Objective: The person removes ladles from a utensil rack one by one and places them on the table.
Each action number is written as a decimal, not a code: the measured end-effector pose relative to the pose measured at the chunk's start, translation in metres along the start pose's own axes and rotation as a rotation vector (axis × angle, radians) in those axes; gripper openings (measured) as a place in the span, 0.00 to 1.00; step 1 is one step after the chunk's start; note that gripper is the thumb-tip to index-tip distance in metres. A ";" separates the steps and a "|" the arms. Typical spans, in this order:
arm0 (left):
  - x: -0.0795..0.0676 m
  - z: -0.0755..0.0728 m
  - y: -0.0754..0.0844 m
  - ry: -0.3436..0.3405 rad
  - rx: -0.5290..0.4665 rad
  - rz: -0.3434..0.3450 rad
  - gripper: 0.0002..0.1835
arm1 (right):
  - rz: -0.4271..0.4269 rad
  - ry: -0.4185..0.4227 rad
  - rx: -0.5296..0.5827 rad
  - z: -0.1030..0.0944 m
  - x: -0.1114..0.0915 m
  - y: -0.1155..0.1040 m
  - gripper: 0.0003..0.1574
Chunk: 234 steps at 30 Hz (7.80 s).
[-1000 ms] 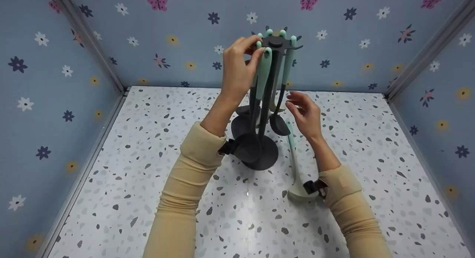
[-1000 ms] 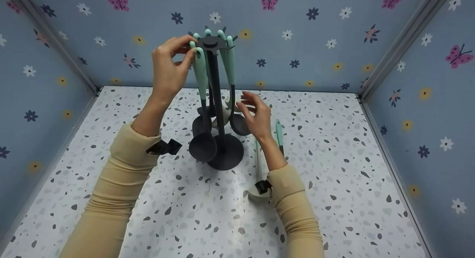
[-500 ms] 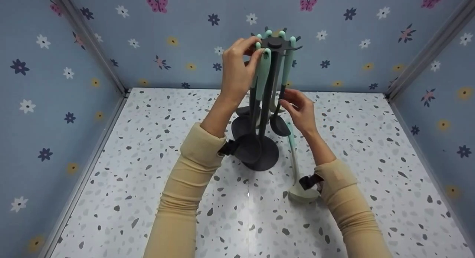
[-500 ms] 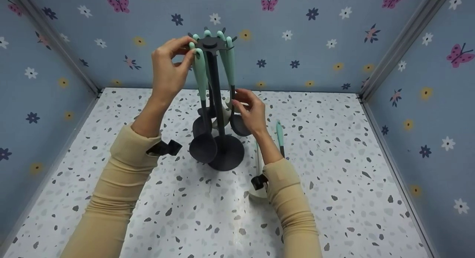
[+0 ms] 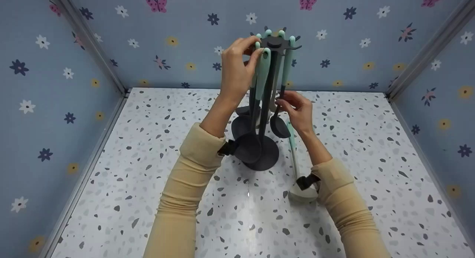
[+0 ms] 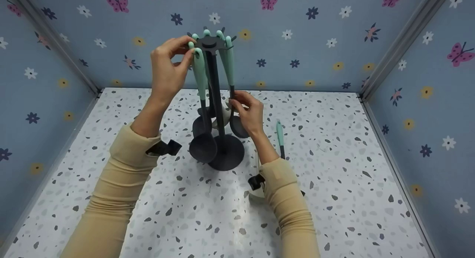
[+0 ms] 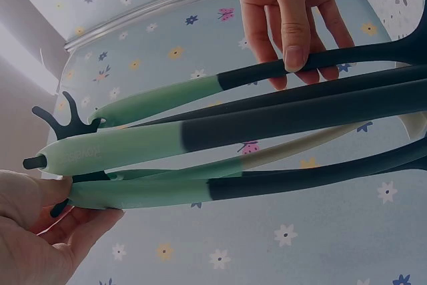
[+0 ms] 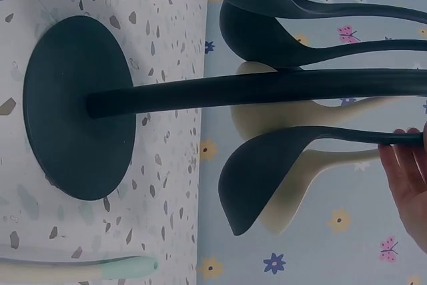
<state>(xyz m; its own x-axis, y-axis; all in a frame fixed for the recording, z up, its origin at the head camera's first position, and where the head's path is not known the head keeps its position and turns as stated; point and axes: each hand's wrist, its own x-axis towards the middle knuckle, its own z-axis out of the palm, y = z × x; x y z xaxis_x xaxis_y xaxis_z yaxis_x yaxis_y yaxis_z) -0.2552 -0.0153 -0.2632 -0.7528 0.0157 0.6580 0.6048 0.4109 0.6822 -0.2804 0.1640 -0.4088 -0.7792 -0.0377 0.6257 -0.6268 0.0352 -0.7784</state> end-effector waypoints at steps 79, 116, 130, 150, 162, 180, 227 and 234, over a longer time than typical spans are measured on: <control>-0.001 -0.003 0.004 0.002 -0.031 -0.022 0.12 | 0.567 -0.003 -0.973 -0.183 -0.087 0.027 0.13; -0.001 -0.002 0.004 -0.013 -0.024 -0.031 0.12 | 1.016 -0.225 -0.987 -0.187 -0.110 0.055 0.19; -0.002 -0.002 0.000 -0.009 -0.007 -0.012 0.12 | 1.034 -0.249 -1.043 -0.181 -0.113 0.060 0.18; -0.002 -0.001 0.003 -0.004 -0.033 -0.018 0.12 | 0.550 -0.158 -0.911 -0.159 -0.086 0.045 0.17; -0.004 -0.001 0.001 -0.003 -0.036 -0.025 0.12 | 0.361 -0.062 -0.608 -0.120 -0.041 0.020 0.18; -0.002 -0.002 0.003 -0.009 -0.009 -0.011 0.12 | 0.221 -0.189 -0.322 -0.049 0.021 -0.025 0.17; -0.003 -0.004 0.002 -0.006 -0.001 -0.004 0.12 | 0.223 -0.204 -0.007 -0.008 0.055 -0.013 0.11; -0.002 -0.004 0.003 -0.011 -0.004 -0.019 0.12 | 0.238 -0.160 -0.063 -0.011 0.058 -0.017 0.12</control>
<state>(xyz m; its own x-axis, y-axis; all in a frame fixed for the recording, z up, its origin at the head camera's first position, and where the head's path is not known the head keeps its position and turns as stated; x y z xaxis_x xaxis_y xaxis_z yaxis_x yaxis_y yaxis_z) -0.2504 -0.0173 -0.2614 -0.7670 0.0182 0.6413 0.5914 0.4077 0.6957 -0.3147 0.1724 -0.3585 -0.8964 -0.1775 0.4061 -0.4296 0.1234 -0.8945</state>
